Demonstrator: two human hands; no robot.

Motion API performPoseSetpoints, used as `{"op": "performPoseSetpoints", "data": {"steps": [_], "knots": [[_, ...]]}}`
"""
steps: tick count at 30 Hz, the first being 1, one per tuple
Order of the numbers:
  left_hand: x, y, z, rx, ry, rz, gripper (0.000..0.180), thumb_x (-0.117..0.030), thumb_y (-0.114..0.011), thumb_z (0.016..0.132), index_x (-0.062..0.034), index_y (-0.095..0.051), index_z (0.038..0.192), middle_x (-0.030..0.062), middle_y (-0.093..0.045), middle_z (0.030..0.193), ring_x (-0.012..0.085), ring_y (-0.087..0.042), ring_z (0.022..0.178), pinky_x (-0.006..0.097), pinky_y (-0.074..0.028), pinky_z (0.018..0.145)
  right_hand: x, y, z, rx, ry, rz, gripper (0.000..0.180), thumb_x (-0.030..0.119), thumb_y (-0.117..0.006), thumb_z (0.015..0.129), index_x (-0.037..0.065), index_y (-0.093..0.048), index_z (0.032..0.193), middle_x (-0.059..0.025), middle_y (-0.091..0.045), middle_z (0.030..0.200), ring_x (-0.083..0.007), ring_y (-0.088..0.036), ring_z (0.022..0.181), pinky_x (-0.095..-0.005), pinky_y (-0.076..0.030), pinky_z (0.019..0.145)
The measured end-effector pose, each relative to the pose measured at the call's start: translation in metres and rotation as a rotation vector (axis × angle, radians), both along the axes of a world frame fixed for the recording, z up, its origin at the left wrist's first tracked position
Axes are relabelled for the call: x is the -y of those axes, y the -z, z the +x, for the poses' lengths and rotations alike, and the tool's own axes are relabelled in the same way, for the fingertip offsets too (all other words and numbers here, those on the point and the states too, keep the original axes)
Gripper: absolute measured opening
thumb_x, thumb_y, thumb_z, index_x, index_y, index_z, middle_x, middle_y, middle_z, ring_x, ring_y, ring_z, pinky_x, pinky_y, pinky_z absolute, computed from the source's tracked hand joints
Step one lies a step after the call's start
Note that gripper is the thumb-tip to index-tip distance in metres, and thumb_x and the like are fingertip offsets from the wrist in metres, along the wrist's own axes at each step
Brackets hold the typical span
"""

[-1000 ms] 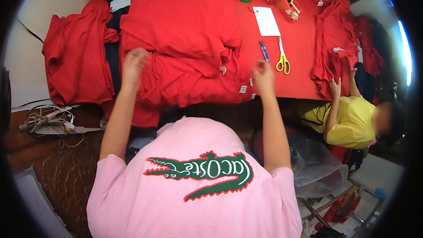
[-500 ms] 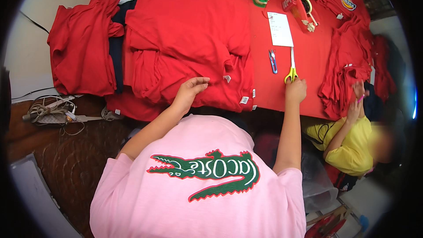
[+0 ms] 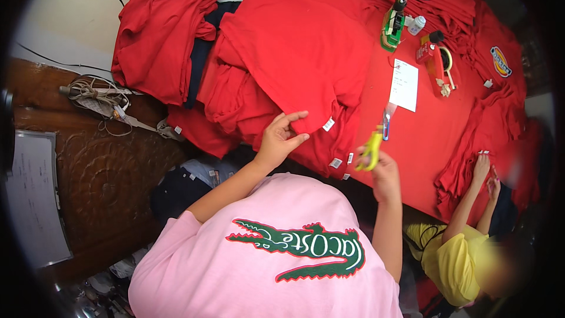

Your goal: The person repeatedly picks up red Dickies shirts, uses yellow-handled scissors to cut off small white tags from the hem and sleeve areas, and places the trimmed shirts into a growing stack. The person also writes on a small white paper with a pen. A coworker in a yellow shirt is visible across the table handling other shirts.

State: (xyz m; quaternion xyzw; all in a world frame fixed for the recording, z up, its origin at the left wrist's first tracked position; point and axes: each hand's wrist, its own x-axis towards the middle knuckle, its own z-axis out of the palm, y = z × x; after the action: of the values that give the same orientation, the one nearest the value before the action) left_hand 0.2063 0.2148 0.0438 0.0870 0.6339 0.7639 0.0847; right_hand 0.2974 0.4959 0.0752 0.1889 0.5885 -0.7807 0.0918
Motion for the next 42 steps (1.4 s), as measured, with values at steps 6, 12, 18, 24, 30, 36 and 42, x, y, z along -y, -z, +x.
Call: {"op": "performPoseSetpoints", "data": {"steps": [6,12,18,24,30,36,42], "knots": [[0.005,-0.012,0.004,0.029,-0.027,0.088,0.053,0.014,-0.068,0.09,0.0026,-0.056,0.14,0.008,-0.055,0.136,0.0151,-0.059,0.124,0.028,-0.054,0.102,0.039,-0.021,-0.006,-0.318,-0.267,0.914,0.021,0.012,-0.078,0.079,0.001,-0.073,0.096,-0.0127,-0.065,0.078,-0.0292,-0.063,0.083,-0.0398,-0.049,0.083],[0.007,-0.032,0.007,-0.003,-0.044,0.054,0.053,0.014,-0.067,0.091,0.0028,-0.056,0.141,0.0068,-0.054,0.138,0.0142,-0.055,0.128,0.028,-0.054,0.102,0.049,-0.037,-0.008,-0.35,-0.296,1.13,0.029,0.022,-0.082,0.074,0.005,-0.073,0.096,-0.0092,-0.06,0.071,-0.0291,-0.059,0.07,-0.044,-0.047,0.07],[0.006,-0.036,0.007,-0.02,-0.041,0.089,0.061,0.016,-0.065,0.091,0.0025,-0.05,0.148,0.0086,-0.053,0.14,0.0166,-0.056,0.129,0.031,-0.053,0.106,0.052,-0.04,-0.005,-0.411,-0.314,1.189,0.032,0.024,-0.082,0.073,0.006,-0.073,0.099,-0.0069,-0.06,0.07,-0.0272,-0.058,0.07,-0.0422,-0.045,0.07],[0.006,-0.038,0.005,-0.02,-0.011,0.136,0.074,0.018,-0.063,0.09,0.0009,-0.038,0.157,0.0099,-0.054,0.139,0.0177,-0.06,0.126,0.032,-0.054,0.106,0.055,-0.036,-0.002,-0.461,-0.306,1.2,0.035,0.026,-0.083,0.073,0.006,-0.073,0.099,-0.0068,-0.061,0.071,-0.0263,-0.058,0.072,-0.0408,-0.044,0.074],[0.007,-0.042,0.008,-0.085,-0.012,-0.087,0.084,0.02,-0.063,0.088,-0.0033,-0.031,0.162,0.0091,-0.059,0.129,0.0154,-0.063,0.119,0.028,-0.058,0.099,0.063,-0.042,-0.008,-0.421,-0.318,1.177,0.039,0.03,-0.086,0.072,0.006,-0.073,0.099,-0.0075,-0.062,0.074,-0.026,-0.058,0.072,-0.0405,-0.042,0.073],[0.016,-0.033,0.004,-0.083,-0.022,-0.072,0.088,0.02,-0.066,0.087,-0.0046,-0.028,0.163,0.0096,-0.057,0.134,0.0154,-0.065,0.114,0.03,-0.059,0.1,0.056,-0.043,-0.007,-0.46,-0.356,1.186,0.038,0.029,-0.086,0.072,0.006,-0.073,0.1,-0.0069,-0.062,0.073,-0.0249,-0.057,0.072,-0.0392,-0.041,0.073],[0.011,-0.04,0.009,-0.075,0.004,-0.008,0.089,0.02,-0.066,0.088,-0.0051,-0.027,0.163,0.0129,-0.054,0.143,0.0172,-0.065,0.118,0.031,-0.059,0.101,0.065,-0.047,-0.014,-0.483,-0.329,1.174,0.036,0.028,-0.085,0.073,0.006,-0.073,0.098,-0.0064,-0.061,0.071,-0.0238,-0.057,0.071,-0.0388,-0.04,0.072]]}}
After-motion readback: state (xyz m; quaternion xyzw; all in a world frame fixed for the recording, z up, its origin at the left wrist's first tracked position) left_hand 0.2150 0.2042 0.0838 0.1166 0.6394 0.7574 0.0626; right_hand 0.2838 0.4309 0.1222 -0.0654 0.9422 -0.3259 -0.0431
